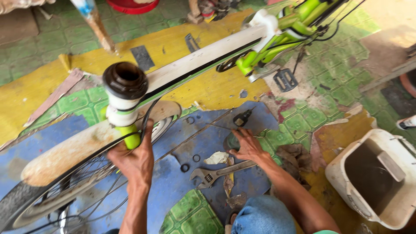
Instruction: The person applies grease to the bicycle headset area using a grease gun and then uses a pipe wrench to tighten the headset nut. The person also wipes the area with a cloth and inspects the headset by rotating the handlebars.
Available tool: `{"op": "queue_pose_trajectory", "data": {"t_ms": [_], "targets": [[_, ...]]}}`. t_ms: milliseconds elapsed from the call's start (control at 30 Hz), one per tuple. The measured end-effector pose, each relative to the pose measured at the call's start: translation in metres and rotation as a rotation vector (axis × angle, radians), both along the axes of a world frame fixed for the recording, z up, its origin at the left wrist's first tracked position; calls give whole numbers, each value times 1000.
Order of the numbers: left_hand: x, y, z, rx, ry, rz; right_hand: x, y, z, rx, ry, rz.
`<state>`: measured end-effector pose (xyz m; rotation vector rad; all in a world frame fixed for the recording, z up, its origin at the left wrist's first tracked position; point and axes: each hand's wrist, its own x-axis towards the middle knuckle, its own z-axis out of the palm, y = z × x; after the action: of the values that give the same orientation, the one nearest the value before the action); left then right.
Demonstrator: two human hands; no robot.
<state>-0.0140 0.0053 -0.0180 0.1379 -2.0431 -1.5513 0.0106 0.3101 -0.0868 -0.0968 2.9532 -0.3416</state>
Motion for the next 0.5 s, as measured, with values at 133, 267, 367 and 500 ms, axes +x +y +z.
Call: {"op": "queue_pose_trajectory", "data": {"t_ms": [133,267,367,500], "targets": [[-1,1,2,-10,-1,4,29,-9,-18,-46,376,79],[0,3,4,-5,15,-1,64,-41,-50,-36,46,338],[0,2,5,6,8,-8,67,-52,-57,-22,-27,328],[0,1,-1,10,-12,6,52,-61,-45,61,-125,467]]}}
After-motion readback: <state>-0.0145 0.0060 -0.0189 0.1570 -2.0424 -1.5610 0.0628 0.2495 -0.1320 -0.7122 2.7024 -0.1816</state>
